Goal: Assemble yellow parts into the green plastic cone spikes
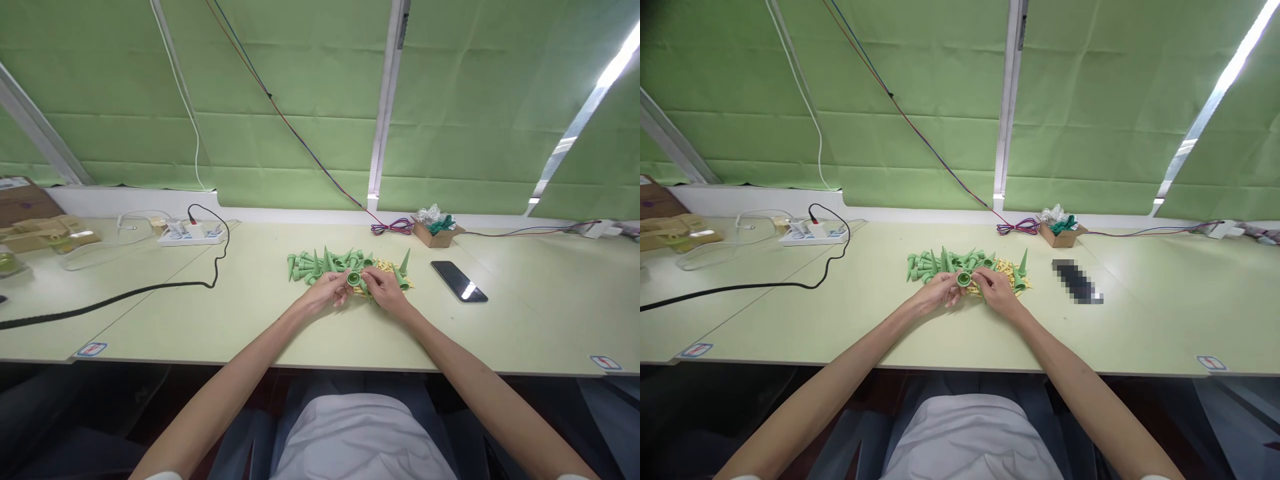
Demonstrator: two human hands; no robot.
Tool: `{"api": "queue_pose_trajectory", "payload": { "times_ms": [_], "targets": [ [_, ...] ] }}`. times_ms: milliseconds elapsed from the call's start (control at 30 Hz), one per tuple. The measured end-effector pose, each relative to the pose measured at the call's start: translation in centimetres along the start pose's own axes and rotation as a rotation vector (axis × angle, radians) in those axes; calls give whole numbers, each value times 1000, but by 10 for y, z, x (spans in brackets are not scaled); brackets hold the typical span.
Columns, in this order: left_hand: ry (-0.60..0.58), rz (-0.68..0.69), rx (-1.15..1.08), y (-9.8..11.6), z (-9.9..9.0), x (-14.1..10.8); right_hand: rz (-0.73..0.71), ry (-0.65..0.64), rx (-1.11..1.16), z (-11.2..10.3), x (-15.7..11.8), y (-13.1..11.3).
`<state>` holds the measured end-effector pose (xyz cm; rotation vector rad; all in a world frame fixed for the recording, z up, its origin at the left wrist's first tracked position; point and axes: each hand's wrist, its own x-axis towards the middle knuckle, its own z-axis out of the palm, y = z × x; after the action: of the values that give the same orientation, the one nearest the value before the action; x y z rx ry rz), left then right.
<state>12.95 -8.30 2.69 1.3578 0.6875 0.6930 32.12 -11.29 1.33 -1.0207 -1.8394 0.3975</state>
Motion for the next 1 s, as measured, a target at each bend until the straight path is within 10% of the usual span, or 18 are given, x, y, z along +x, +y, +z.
{"api": "queue_pose_trajectory", "payload": {
  "times_ms": [1000],
  "targets": [
    [321,511,657,3,9,-8,26,30,-53,3,0,4]
  ]
}}
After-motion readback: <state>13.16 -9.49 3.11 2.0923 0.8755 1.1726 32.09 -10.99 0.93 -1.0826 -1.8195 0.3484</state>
